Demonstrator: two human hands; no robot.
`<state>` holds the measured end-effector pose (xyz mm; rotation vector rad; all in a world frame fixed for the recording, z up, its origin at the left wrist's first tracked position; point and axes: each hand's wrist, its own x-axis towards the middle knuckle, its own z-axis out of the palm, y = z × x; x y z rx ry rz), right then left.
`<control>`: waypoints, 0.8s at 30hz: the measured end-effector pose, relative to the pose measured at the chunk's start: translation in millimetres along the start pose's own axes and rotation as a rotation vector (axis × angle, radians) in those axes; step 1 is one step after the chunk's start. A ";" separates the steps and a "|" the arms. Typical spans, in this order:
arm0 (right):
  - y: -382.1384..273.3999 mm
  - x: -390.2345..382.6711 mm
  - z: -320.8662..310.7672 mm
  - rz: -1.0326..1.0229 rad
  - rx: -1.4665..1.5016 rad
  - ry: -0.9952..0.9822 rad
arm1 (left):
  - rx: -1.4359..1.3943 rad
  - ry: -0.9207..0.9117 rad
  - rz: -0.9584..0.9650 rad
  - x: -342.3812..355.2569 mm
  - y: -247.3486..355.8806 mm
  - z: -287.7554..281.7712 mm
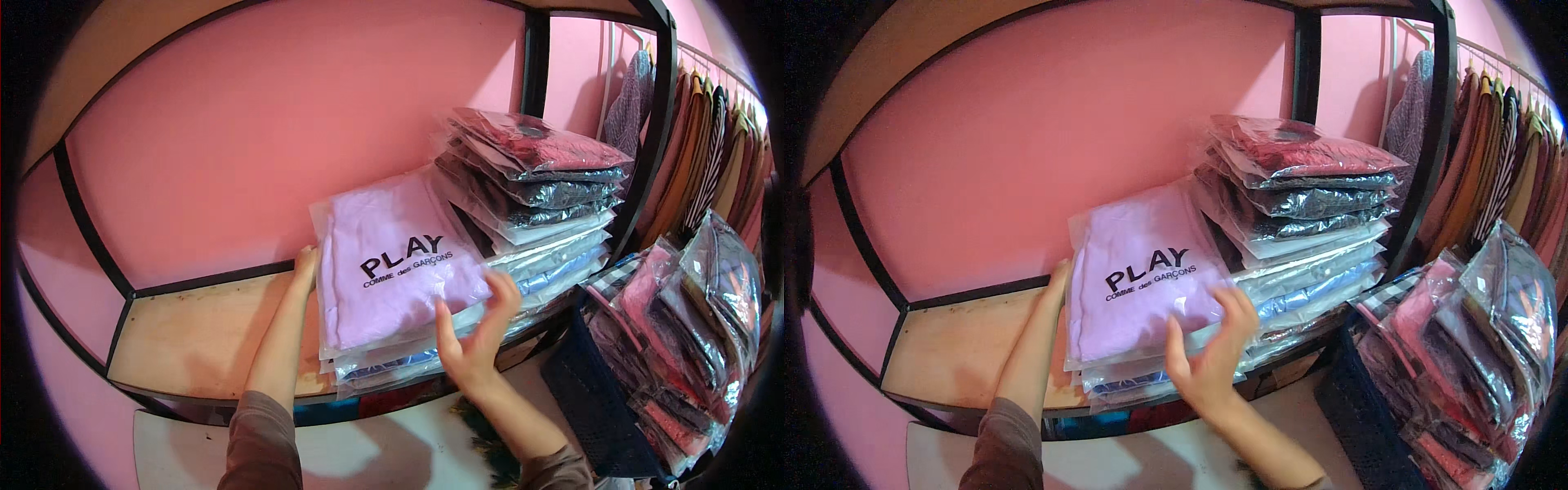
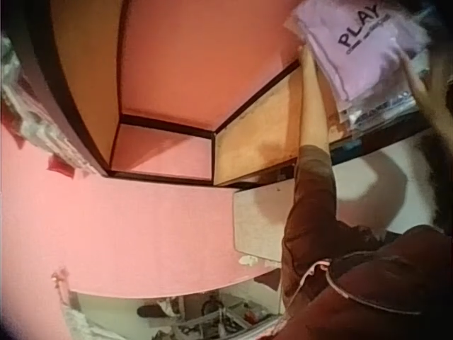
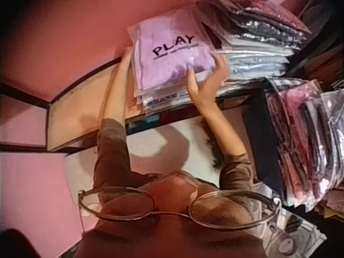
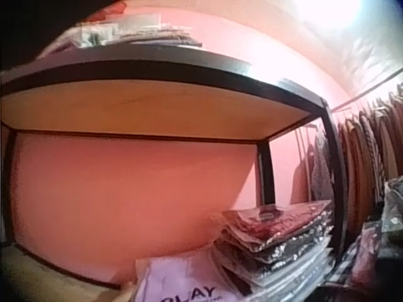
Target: Dusting individual packaged items of clothing and stacking them on a shelf.
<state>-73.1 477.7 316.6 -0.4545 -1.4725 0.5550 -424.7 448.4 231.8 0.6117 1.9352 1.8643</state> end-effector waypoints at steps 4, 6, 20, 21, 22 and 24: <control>16.1 54.6 56.7 -0.409 -0.374 -0.517 | -0.137 0.125 0.054 -18.1 18.8 5.6; 32.9 66.7 85.4 -0.348 -0.541 -0.651 | 0.172 0.146 0.273 -30.1 38.3 4.0; 61.3 106.2 125.7 0.214 -0.942 -1.403 | 0.007 0.173 0.085 5.5 -15.4 9.1; 62.4 105.2 131.5 0.037 -0.962 -1.267 | 0.033 0.181 0.107 5.0 -16.3 7.0; 62.2 106.1 133.1 -0.128 -0.980 -1.117 | 0.057 0.178 0.131 5.7 -14.5 9.0; 65.4 112.9 123.1 -0.497 -1.201 -0.946 | 0.108 0.172 0.179 6.4 -12.2 14.4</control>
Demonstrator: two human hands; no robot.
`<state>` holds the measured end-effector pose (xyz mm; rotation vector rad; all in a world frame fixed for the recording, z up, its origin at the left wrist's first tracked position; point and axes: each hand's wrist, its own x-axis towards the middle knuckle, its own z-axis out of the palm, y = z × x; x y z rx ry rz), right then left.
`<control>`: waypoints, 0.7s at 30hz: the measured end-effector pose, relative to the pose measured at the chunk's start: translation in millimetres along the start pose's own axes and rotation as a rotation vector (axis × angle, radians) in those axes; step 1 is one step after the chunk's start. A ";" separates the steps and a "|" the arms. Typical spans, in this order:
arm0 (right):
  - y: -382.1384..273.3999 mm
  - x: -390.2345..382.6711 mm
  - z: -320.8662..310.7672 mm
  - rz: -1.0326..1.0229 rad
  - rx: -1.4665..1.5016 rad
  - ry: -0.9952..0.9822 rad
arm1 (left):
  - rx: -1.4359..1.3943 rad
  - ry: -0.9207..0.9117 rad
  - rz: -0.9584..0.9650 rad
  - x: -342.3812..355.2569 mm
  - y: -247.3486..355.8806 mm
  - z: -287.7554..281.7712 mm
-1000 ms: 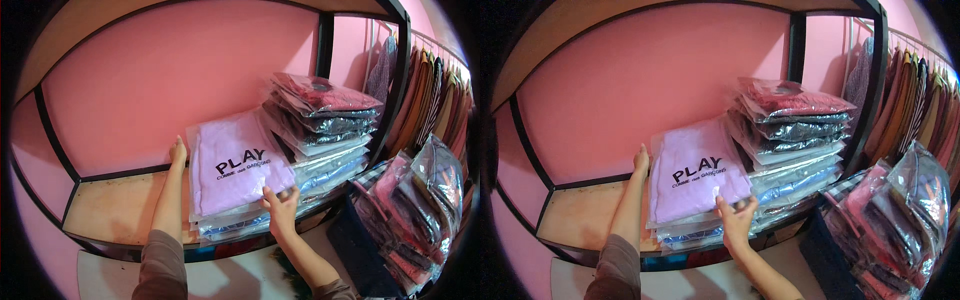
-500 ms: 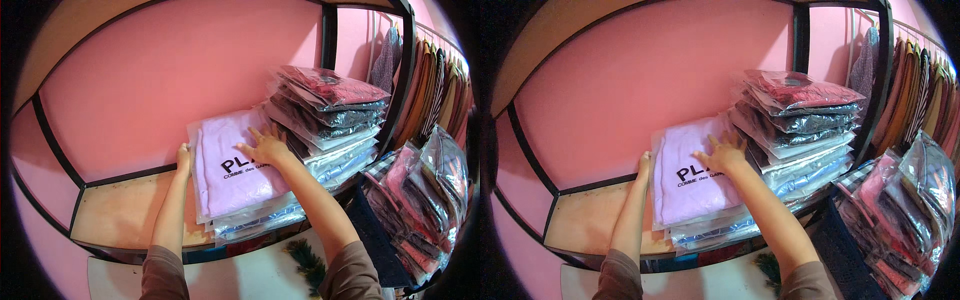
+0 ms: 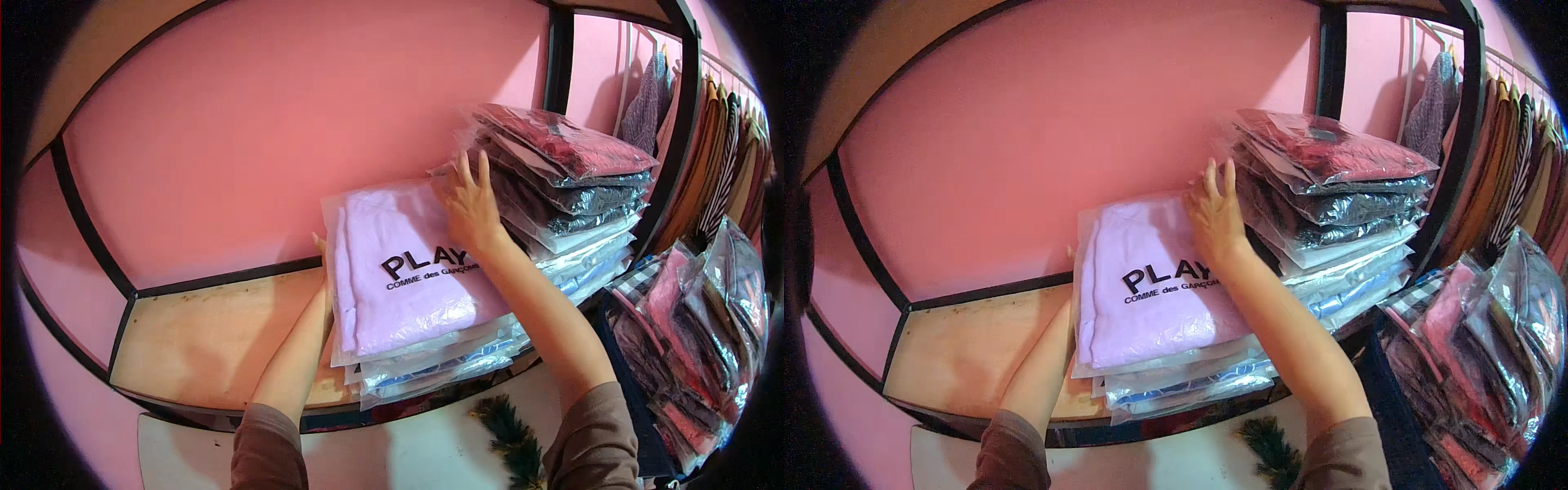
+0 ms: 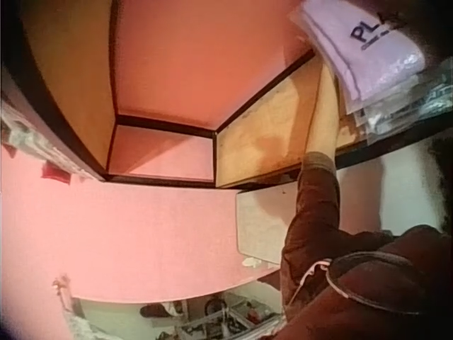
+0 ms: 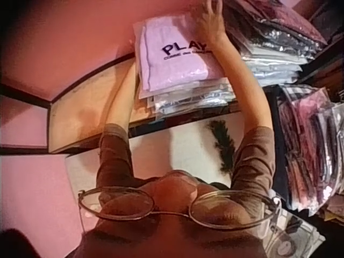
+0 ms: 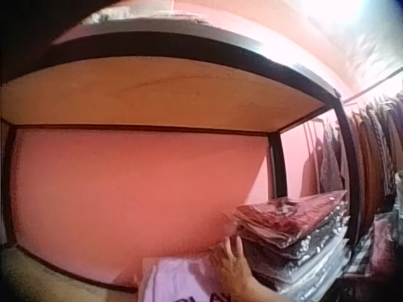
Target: Dusting individual packaged items of clothing and stacking them on a shelf.
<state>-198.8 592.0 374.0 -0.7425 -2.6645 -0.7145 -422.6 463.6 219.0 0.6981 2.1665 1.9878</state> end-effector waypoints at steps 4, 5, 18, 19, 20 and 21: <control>21.8 -7.2 13.0 0.074 -0.445 -0.127 | 0.099 0.004 0.107 -5.7 7.1 6.3; 24.0 -7.2 17.7 0.072 -0.467 -0.096 | 0.120 0.005 0.130 5.1 15.8 7.0; -16.7 -3.4 16.6 0.043 0.696 -0.231 | 0.448 -0.024 0.470 5.2 47.1 23.3; -16.6 -3.9 27.6 0.004 0.751 -0.344 | 0.474 -0.036 0.497 2.2 39.2 18.5; -13.5 -0.8 39.5 0.010 0.756 -0.338 | 0.502 -0.040 0.532 10.1 46.8 14.3; -10.3 3.6 50.8 0.046 0.748 -0.374 | 0.530 -0.043 0.567 10.1 49.4 4.0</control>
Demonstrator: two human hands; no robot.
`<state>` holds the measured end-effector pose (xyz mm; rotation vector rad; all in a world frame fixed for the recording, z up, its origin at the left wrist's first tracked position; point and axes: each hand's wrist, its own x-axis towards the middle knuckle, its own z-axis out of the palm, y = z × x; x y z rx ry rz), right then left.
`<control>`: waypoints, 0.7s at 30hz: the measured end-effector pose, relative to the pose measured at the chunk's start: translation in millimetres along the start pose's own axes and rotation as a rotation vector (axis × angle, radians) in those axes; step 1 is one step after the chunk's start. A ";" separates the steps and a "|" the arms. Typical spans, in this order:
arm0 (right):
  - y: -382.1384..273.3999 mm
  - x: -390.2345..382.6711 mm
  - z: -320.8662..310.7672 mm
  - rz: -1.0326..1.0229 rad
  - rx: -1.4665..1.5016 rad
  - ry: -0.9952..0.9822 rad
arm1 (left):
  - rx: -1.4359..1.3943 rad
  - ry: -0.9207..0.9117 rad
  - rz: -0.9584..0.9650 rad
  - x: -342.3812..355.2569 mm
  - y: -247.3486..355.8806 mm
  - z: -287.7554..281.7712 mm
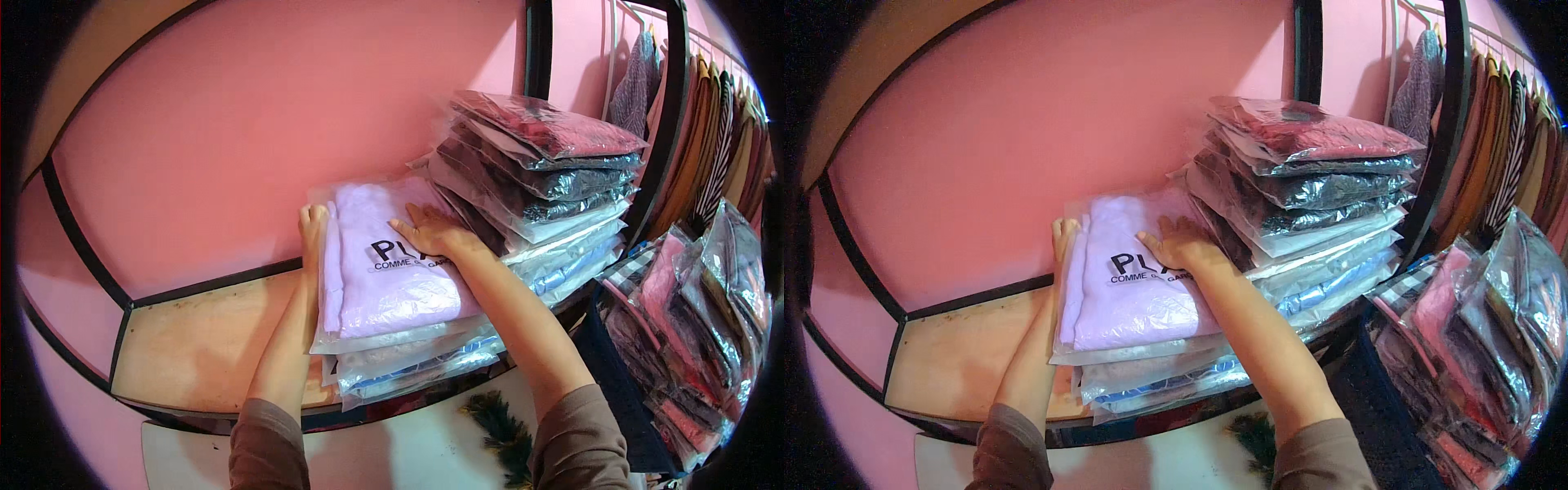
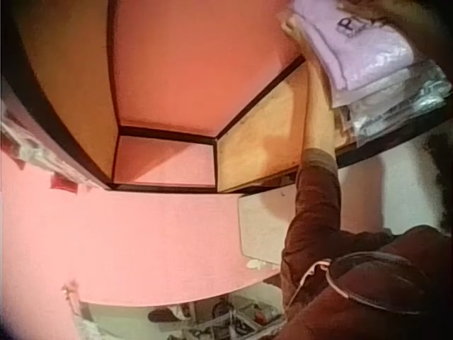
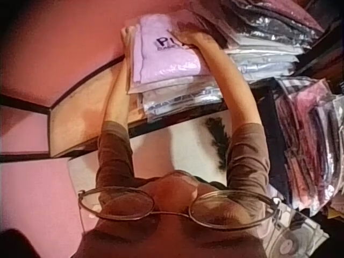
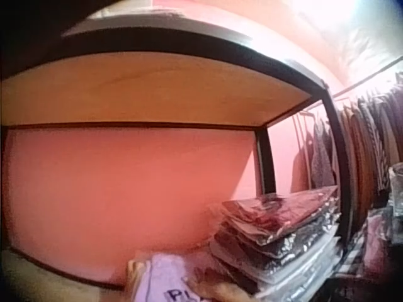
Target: Dusting individual packaged items of clothing and stacking them on a shelf.
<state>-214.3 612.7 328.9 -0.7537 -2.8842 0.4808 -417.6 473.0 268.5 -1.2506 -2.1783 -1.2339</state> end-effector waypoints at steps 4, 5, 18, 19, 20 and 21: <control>-10.8 18.1 -13.1 0.033 0.043 -0.104 | -0.320 -0.061 -0.155 -7.7 -33.1 -28.0; -5.0 22.2 -16.6 0.090 0.054 -0.179 | -0.330 -0.076 -0.147 -6.6 -11.3 -21.7; -16.6 40.4 -5.7 0.080 0.175 -0.011 | -0.578 -0.550 -0.497 58.6 -144.3 17.2; -41.3 29.4 -15.6 0.018 0.246 -0.062 | -0.476 -0.577 -0.472 55.4 -169.3 -21.3; -63.9 20.4 -23.5 -0.046 0.319 -0.113 | -0.369 -0.606 -0.450 48.4 -185.4 -57.5; 2.8 37.5 -9.8 0.141 0.265 -0.098 | -0.499 -0.746 -0.400 2.4 -115.9 63.8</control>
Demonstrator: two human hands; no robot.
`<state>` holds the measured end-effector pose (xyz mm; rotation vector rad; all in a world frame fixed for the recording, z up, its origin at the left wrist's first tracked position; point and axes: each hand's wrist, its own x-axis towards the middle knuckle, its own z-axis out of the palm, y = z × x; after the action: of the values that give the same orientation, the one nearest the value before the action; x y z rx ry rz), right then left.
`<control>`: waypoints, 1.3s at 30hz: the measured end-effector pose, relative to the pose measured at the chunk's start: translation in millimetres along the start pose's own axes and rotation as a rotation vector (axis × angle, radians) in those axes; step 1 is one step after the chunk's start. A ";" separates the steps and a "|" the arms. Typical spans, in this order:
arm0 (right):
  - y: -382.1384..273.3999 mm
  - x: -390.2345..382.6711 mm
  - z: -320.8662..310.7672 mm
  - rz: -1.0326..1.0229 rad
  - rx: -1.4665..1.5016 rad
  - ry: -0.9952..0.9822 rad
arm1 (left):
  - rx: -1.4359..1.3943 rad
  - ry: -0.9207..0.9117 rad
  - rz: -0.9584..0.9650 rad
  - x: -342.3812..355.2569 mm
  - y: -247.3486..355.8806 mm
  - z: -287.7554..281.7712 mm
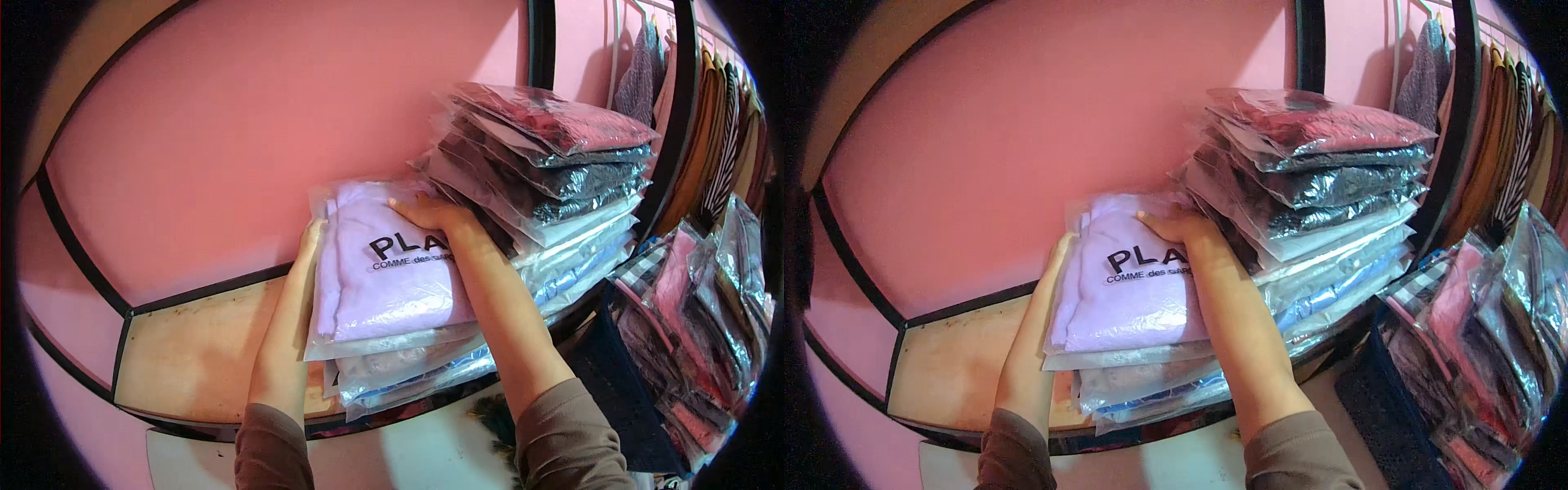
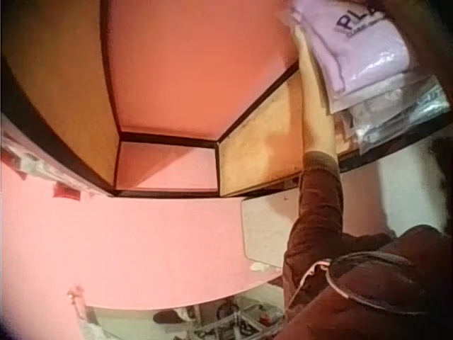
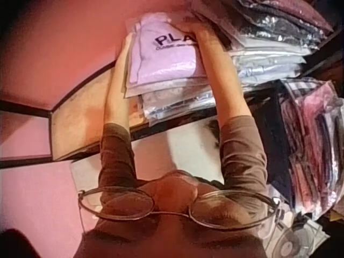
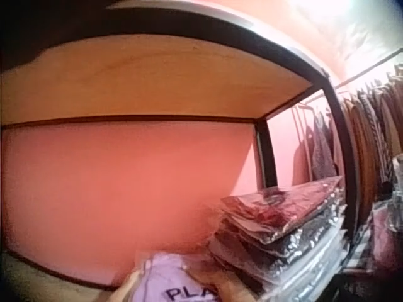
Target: Dusting individual packaged items of clothing and stacking them on a shelf.
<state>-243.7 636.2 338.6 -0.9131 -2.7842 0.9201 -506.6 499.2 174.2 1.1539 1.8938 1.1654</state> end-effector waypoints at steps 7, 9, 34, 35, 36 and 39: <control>-21.0 -111.3 5.6 -0.242 -0.236 0.356 | -0.923 0.254 0.098 -168.7 173.0 68.1; -15.2 -162.3 12.0 -0.498 -0.335 0.410 | -0.877 0.240 0.180 -194.7 157.7 78.8; 121.2 -217.4 168.7 -0.494 -0.177 0.881 | -0.815 0.323 0.340 -245.9 163.0 130.0; 123.3 -224.7 172.3 -0.435 -0.166 0.829 | -0.766 0.341 0.369 -252.3 166.1 133.3; 125.1 -233.4 176.4 -0.378 -0.154 0.778 | -0.767 0.337 0.376 -255.4 160.1 133.8; 128.3 -267.2 196.1 -0.343 -0.095 0.699 | -0.681 0.353 0.425 -268.7 138.5 139.3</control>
<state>-5.4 467.1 136.4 -0.5801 -2.2719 0.3264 -228.3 337.7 259.2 1.0129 1.2990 2.1528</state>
